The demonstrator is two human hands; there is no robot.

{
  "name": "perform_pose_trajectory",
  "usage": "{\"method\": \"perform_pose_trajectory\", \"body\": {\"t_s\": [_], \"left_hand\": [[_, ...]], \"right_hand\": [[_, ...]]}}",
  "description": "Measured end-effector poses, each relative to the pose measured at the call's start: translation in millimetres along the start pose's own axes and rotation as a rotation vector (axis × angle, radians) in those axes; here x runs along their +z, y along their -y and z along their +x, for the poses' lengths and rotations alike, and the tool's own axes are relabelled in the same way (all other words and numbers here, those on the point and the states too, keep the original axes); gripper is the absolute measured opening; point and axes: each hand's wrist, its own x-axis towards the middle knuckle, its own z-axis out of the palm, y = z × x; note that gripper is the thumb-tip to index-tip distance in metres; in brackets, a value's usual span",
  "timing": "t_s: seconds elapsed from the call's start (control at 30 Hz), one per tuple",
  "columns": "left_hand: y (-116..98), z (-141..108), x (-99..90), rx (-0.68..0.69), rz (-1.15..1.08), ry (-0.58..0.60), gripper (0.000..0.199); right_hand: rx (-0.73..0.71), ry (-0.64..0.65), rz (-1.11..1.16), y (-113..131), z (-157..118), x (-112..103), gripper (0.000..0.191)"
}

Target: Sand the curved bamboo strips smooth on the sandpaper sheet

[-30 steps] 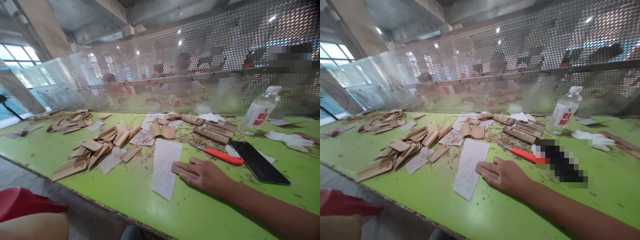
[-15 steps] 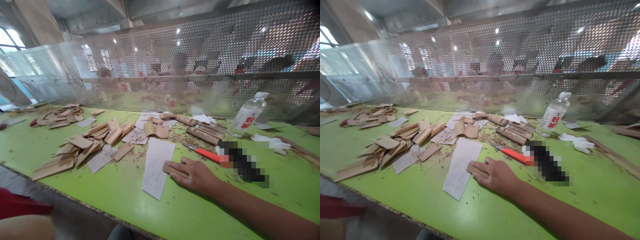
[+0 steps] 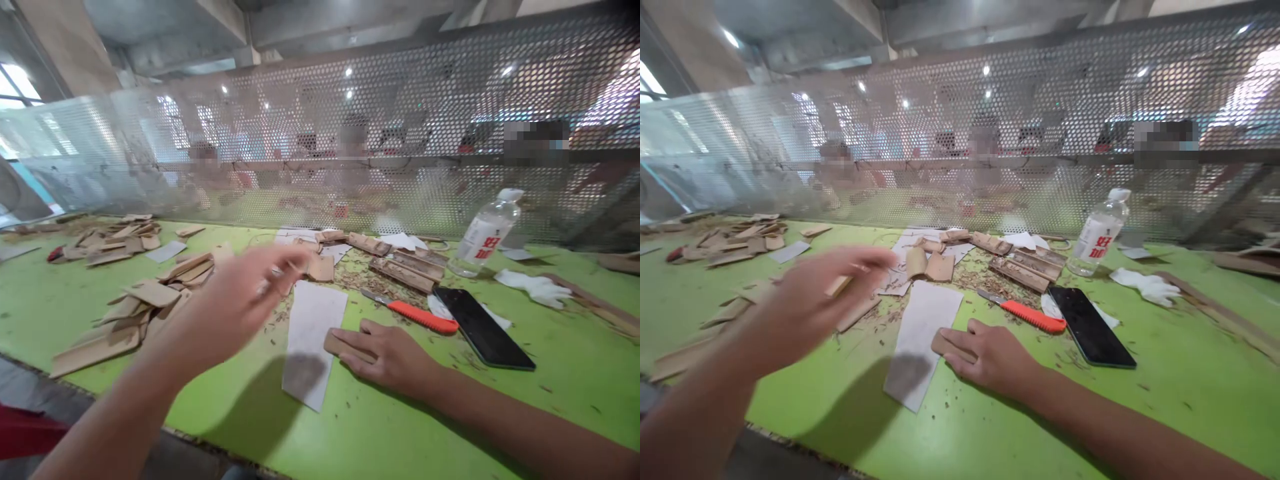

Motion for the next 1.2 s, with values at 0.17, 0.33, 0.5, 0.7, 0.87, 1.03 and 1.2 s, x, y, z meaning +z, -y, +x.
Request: {"method": "perform_pose_trajectory", "body": {"t_s": [0.17, 0.33, 0.5, 0.7, 0.87, 1.03, 1.2], "left_hand": [[46, 30, 71.1, 0.075, -0.078, 0.737, 0.117], [69, 31, 98.7, 0.131, -0.146, 0.892, 0.135], [71, 26, 100.0, 0.161, -0.161, 0.888, 0.135], [72, 26, 102.0, 0.167, -0.176, 0.875, 0.134], [70, 25, 101.2, 0.156, -0.157, 0.896, 0.135], [68, 26, 99.6, 0.141, -0.163, 0.889, 0.134], [69, 24, 101.7, 0.185, -0.209, 0.881, 0.134]], "right_hand": [[0.004, 0.031, -0.108, 4, 0, -5, 0.044], [-0.001, 0.063, -0.092, 6, -1, -8, 0.046], [-0.008, 0.094, -0.015, 22, -3, -12, 0.046], [0.055, 0.056, -0.023, 15, 2, -14, 0.042], [-0.050, 0.104, 0.046, 18, 1, -13, 0.044], [0.095, 0.033, -0.042, 17, 2, -14, 0.043], [-0.049, 0.138, 0.033, 21, 2, -13, 0.046]]}}
